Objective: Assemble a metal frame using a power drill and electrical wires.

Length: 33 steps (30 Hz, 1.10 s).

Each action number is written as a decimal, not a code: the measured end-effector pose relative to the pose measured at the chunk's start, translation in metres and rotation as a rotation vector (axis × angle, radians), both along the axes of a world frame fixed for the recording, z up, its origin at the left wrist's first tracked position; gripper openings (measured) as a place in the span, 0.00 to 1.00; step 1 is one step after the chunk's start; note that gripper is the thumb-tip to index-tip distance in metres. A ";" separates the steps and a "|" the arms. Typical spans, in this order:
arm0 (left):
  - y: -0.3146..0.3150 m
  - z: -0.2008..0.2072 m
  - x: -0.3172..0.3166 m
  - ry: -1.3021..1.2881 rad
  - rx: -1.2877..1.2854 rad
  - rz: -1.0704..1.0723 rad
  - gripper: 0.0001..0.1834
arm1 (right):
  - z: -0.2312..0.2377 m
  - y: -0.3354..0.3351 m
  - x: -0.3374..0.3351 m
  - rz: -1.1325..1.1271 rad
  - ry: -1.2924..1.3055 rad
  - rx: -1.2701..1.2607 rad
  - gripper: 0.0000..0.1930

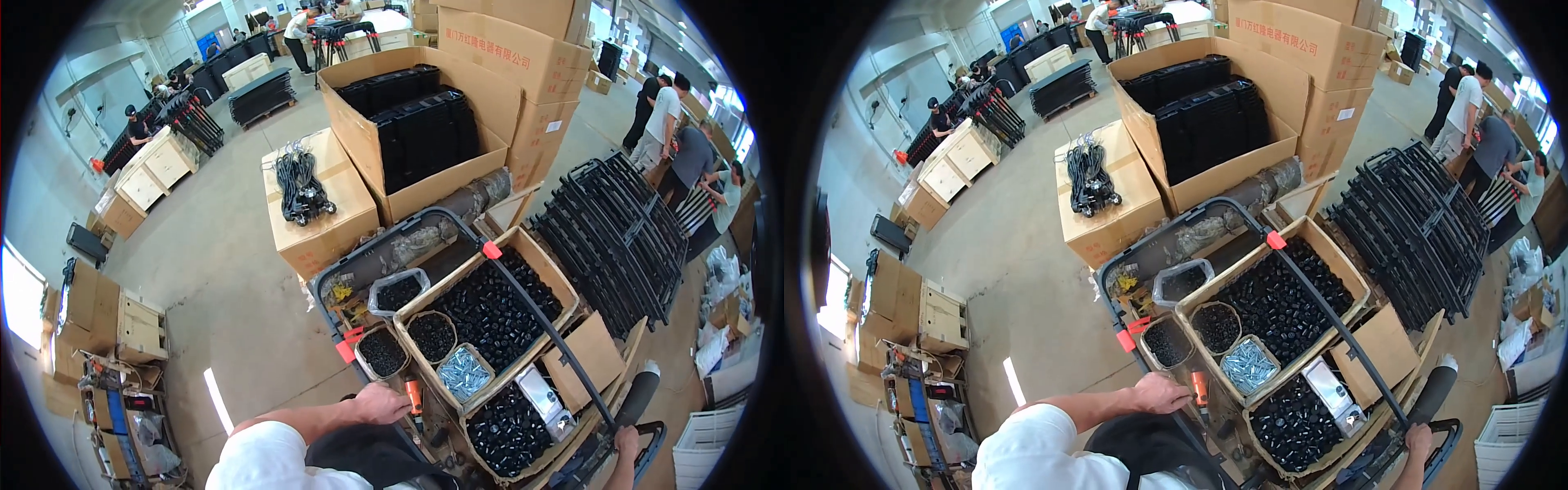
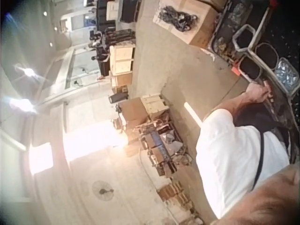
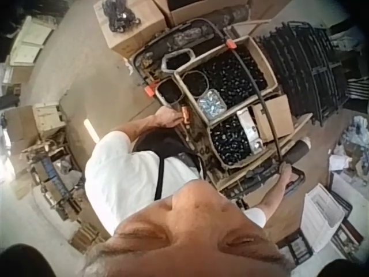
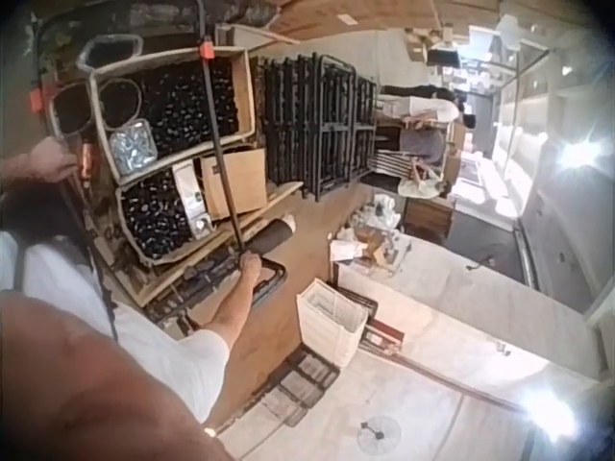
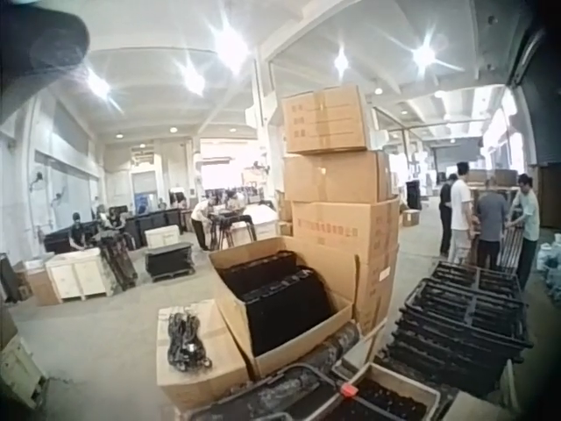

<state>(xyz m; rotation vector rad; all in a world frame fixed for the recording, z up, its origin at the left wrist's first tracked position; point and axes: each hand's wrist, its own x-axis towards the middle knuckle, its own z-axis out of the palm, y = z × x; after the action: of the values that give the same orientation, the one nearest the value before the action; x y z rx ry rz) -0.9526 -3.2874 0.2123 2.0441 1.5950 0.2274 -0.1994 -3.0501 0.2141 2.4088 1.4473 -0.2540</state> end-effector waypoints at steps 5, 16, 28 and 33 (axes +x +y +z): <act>-0.002 -0.006 0.001 0.028 0.056 -0.021 0.16 | -0.020 0.008 0.001 0.291 -0.340 -0.166 0.21; 0.072 0.075 -0.130 -0.051 0.693 0.294 0.06 | -0.026 -0.028 -0.038 -0.245 -0.150 0.188 0.19; 0.315 0.111 -0.543 0.148 0.005 1.217 0.21 | 0.058 -0.294 -0.442 -0.150 0.599 -0.043 0.30; 0.355 0.084 -0.546 0.213 -0.176 1.089 0.22 | 0.081 -0.313 -0.536 -0.244 0.596 -0.230 0.24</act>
<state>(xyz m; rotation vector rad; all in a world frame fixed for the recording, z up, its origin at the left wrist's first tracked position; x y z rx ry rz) -1.4984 -2.9323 0.2958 0.9069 2.6056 0.2344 -0.7358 -3.3627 0.2948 2.4151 1.2299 -1.2097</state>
